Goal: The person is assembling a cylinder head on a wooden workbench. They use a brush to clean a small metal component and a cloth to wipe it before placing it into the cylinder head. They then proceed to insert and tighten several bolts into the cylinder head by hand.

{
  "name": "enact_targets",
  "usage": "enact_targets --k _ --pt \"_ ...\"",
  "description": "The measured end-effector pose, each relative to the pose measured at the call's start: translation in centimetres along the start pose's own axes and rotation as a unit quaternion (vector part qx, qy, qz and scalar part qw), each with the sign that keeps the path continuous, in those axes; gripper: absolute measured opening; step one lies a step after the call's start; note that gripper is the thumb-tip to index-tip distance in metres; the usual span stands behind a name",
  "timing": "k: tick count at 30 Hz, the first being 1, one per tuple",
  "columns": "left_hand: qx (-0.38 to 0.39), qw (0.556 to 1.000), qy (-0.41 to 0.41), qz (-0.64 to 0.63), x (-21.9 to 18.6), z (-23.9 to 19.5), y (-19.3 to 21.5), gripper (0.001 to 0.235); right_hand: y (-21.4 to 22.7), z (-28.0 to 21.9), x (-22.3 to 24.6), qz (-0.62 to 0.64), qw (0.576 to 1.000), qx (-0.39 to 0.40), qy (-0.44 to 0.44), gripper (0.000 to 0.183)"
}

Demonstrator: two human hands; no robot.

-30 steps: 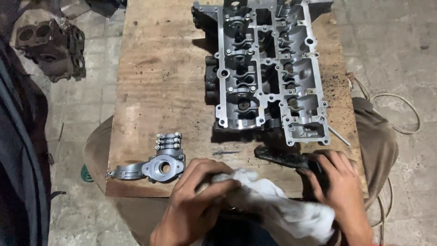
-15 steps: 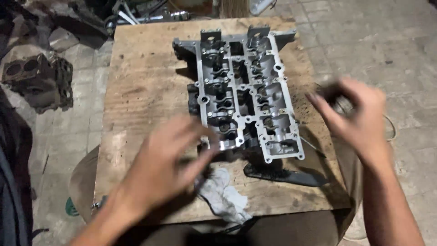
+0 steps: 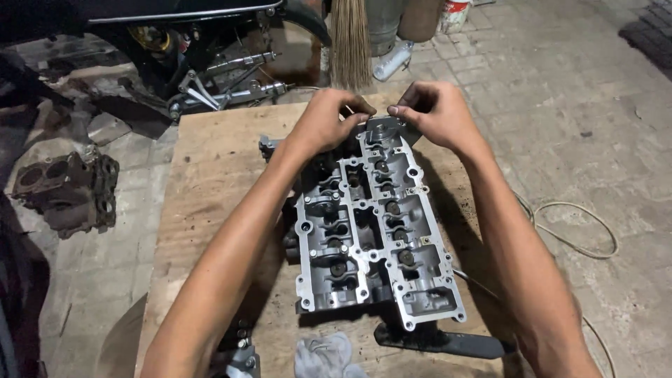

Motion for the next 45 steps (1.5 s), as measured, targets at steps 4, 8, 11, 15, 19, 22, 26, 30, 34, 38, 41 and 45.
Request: enact_targets --k 4,8,11,15,19,22,26,30,34,38,41,45 --pt "0.019 0.999 0.024 -0.016 -0.3 0.4 0.2 0.011 0.4 1.2 1.4 -0.065 0.997 0.037 -0.013 0.012" --pt "0.076 0.991 0.110 0.025 -3.1 0.6 1.5 0.011 1.0 2.7 6.4 -0.149 0.968 0.114 -0.167 0.026" --pt "0.073 0.992 0.095 0.024 -2.6 0.7 1.4 0.010 0.8 3.3 8.5 -0.202 0.950 0.132 -0.197 0.025" --pt "0.056 0.997 0.053 0.018 -1.3 0.7 1.0 0.013 0.2 3.8 8.6 -0.285 0.938 0.163 -0.109 0.030" --pt "0.073 0.996 0.032 -0.026 -2.3 0.3 1.7 0.013 0.4 4.4 8.5 -0.270 0.940 0.187 -0.095 0.027" --pt "0.065 0.994 0.085 -0.008 -2.1 0.5 1.4 0.012 0.2 4.0 9.1 -0.231 0.939 0.164 -0.195 0.022" --pt "0.065 0.995 0.073 -0.003 -1.2 0.8 1.1 0.011 -0.1 3.9 9.5 -0.277 0.929 0.159 -0.187 0.016" --pt "0.056 0.993 0.098 -0.027 -1.8 0.6 1.5 0.010 -0.1 4.3 10.0 -0.293 0.922 0.183 -0.174 0.010" --pt "0.048 0.992 0.109 -0.030 -1.8 0.3 2.1 0.017 -0.6 3.9 10.5 -0.206 0.950 0.169 -0.162 0.016" --pt "0.036 0.990 0.133 -0.035 -2.0 -0.1 2.2 0.030 -1.7 3.8 10.0 -0.237 0.944 0.191 -0.130 0.012" --pt "0.027 0.991 0.122 -0.042 -1.7 -0.2 2.2 0.032 -2.0 4.3 9.8 -0.269 0.930 0.212 -0.132 0.015" --pt "0.008 0.996 0.077 -0.044 -1.3 -0.1 2.1 0.035 -2.2 4.8 10.0 -0.300 0.922 0.218 -0.108 0.019"
Point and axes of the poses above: each hand's wrist, its own z-axis towards the middle knuckle, its own y-axis out of the back of the hand, x = y × z, the point moved 1 cm from there along z, towards the middle knuckle, and after that the axes turned 2 degrees about y, right-handed, at the moved point
